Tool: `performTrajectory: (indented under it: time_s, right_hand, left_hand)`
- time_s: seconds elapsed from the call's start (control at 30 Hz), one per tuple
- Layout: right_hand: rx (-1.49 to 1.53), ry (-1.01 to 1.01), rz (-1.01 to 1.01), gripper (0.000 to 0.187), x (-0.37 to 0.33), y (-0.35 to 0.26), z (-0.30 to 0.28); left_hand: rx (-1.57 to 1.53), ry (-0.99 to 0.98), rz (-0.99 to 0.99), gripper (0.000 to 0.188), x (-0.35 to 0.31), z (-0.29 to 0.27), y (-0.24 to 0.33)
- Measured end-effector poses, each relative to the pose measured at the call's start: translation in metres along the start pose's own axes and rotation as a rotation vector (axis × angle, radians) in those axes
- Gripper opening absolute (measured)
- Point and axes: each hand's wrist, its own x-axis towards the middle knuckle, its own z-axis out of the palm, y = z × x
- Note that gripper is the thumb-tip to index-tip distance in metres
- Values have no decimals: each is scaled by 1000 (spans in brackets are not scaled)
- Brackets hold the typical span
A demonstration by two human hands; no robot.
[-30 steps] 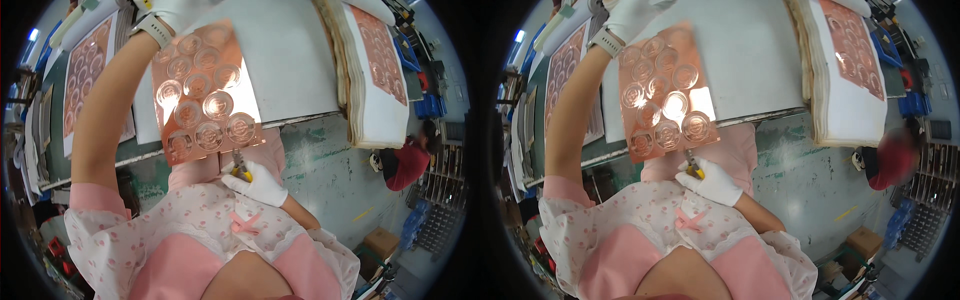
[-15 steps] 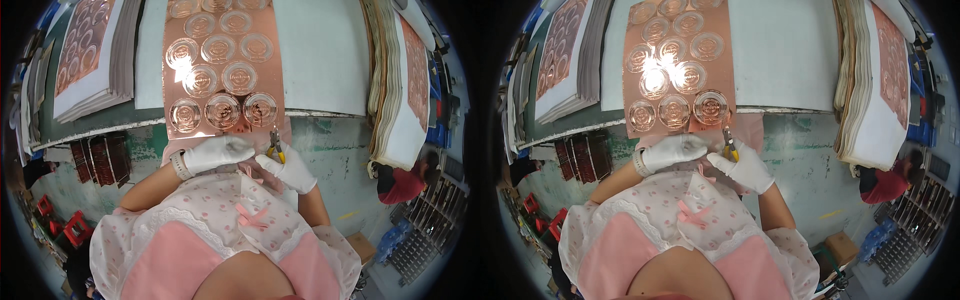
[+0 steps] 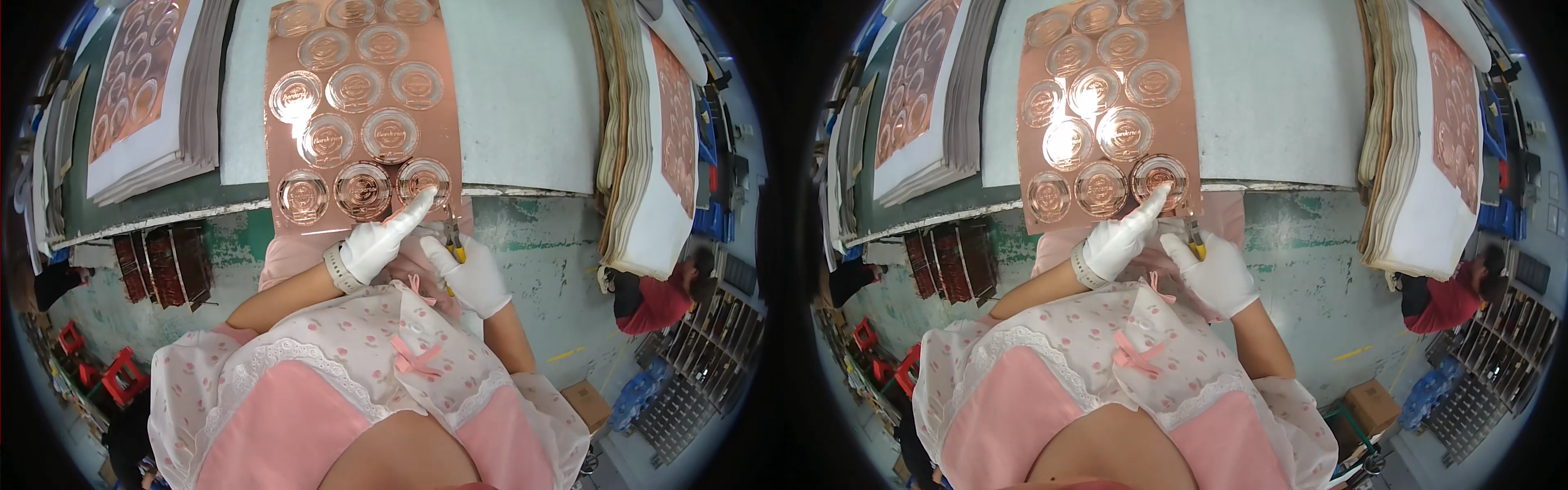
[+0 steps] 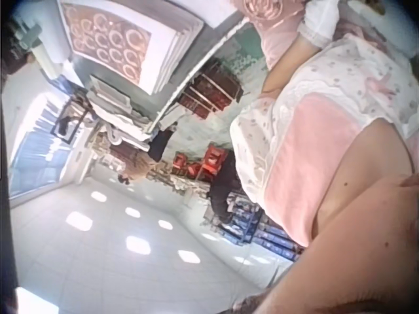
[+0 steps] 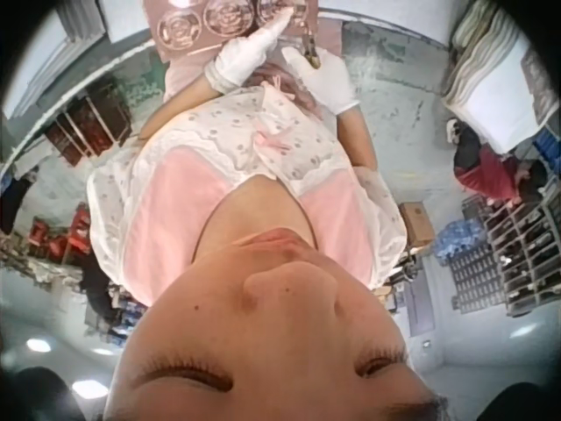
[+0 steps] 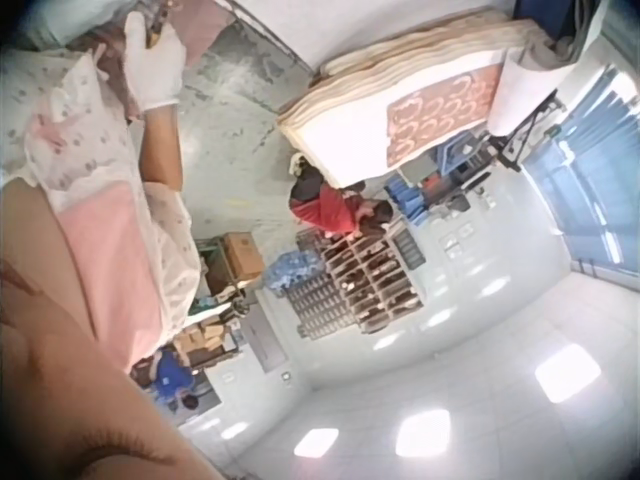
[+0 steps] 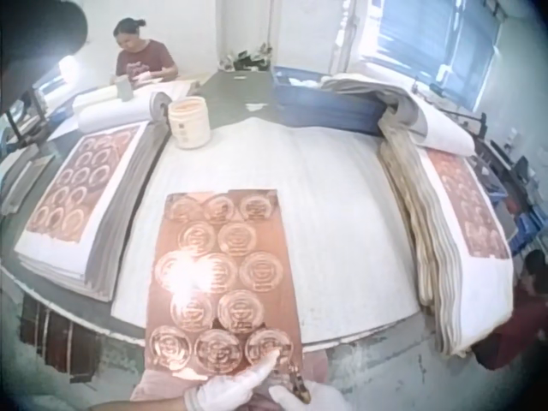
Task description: The person uses pliers to trim the edges of circular copper foil stickers on a sheet. They work systematically across the sheet, removing excess material from around each circle. The person occasionally flips the sheet to access different areas.
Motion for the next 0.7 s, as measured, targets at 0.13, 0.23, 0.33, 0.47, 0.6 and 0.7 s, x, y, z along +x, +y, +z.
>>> performTrajectory:
  time_s: [0.13, 0.23, 0.33, 0.47, 0.6, 0.7]
  right_hand:
    - [-38, -90, -43, 50, -6, -10, -14]
    - [-95, -138, -41, 47, -9, -22, -19]
    - [-85, -86, -90, 46, -6, -14, -15]
    - [-149, -25, -128, 45, -1, -6, -12]
    - [-177, -46, -120, 47, -4, -16, -15]
    - [-172, -81, -136, 47, -8, -23, -19]
  left_hand:
    - [20, 121, 150, 69, 0, 11, -16]
    - [85, 107, 81, 67, -2, 8, -9]
    - [58, 21, -9, 70, -1, 3, -3]
    - [17, -45, -76, 73, 0, 0, 2]
    - [-10, -40, -86, 74, 1, 1, 1]
    - [-17, -95, -189, 75, 2, -2, 6]
